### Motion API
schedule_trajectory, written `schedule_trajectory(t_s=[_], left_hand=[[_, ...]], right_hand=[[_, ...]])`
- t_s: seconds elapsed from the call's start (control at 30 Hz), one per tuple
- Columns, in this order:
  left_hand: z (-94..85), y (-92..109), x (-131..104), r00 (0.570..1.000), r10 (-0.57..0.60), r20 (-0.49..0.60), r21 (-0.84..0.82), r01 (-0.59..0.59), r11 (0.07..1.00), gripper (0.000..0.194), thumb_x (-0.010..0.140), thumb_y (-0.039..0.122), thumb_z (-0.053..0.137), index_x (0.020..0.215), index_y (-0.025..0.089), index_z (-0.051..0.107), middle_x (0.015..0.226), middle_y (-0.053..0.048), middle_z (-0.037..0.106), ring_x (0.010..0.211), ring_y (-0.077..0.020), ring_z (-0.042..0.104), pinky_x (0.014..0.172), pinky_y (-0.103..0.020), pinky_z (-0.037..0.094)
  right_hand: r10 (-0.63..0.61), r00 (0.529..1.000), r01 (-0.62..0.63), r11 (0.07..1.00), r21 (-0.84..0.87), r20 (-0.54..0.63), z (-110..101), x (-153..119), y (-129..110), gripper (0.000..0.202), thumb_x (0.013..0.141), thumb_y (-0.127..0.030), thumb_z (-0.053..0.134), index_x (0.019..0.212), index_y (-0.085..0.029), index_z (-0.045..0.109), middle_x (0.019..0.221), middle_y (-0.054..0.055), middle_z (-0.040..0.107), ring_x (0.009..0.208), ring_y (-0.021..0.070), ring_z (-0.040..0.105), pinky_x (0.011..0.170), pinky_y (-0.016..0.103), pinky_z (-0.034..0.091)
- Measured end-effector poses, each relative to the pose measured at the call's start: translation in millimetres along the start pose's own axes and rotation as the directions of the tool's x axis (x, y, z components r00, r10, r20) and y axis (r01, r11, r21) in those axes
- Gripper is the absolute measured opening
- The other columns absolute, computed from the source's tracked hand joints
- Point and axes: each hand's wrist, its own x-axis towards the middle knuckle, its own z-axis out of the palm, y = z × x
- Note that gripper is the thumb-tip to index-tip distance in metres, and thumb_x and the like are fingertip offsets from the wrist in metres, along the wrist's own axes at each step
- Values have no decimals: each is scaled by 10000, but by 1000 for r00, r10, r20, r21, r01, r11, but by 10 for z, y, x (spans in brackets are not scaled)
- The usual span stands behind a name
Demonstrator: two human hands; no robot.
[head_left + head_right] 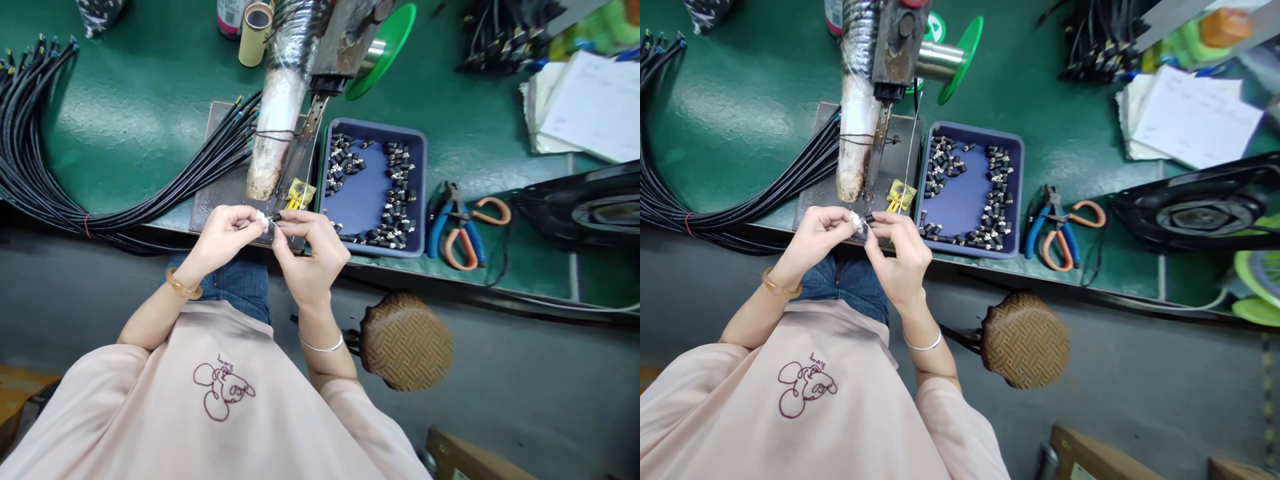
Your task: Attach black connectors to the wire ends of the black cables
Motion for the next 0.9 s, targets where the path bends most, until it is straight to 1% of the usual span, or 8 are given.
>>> schedule_trajectory(t_s=[0.17,0.27,0.4,0.5,0.6,0.73,0.9], left_hand=[[-11,21,29,999,28,-29,-9,-28,1000,252,786,333,632,637,130,622,615,-3,551,592,-96,447,572,-232,351],[-17,23,21,1000,13,-9,-16,-13,1000,255,780,337,643,631,132,619,612,2,546,589,-93,443,572,-227,354],[-6,-15,-8,1000,4,13,19,-5,1000,256,791,321,627,624,128,604,594,17,502,569,-79,402,546,-216,311],[6,-45,-30,999,38,8,75,-39,996,244,816,315,609,659,128,619,598,21,500,559,-75,396,541,-214,310],[15,-59,-46,996,83,-10,123,-81,989,228,834,304,605,682,136,630,607,15,533,567,-85,438,553,-213,351],[19,-68,-67,992,122,-20,141,-118,983,209,846,283,606,694,143,632,621,11,570,591,-102,498,573,-215,394],[11,-83,-82,989,146,0,162,-144,976,199,861,276,598,721,141,643,648,6,581,600,-99,494,580,-218,387]], right_hand=[[10,1000,-10,1000,-1,-10,12,50,-24,138,854,-103,661,809,-227,622,915,23,756,892,184,742,803,352,604],[7,1000,-6,1000,17,-10,6,35,-22,150,841,-90,667,796,-223,612,937,25,758,867,179,745,792,340,608],[9,1000,-9,1000,29,-7,-7,-13,-1,167,826,-78,669,785,-217,587,940,29,759,838,171,747,768,326,607],[-4,1000,4,999,33,-18,-11,-25,4,171,826,-70,677,792,-213,590,918,28,758,855,164,744,782,313,600],[-14,1000,15,1000,18,-25,-8,-19,-2,159,837,-78,682,812,-218,611,899,20,752,875,165,740,795,317,597],[-24,999,24,1000,-8,-22,-5,-17,-6,152,837,-86,691,818,-224,631,905,16,746,866,167,735,789,323,598],[-19,1000,19,1000,-6,-14,-14,-30,-11,153,831,-87,687,802,-222,623,916,15,741,868,168,731,791,322,593]])
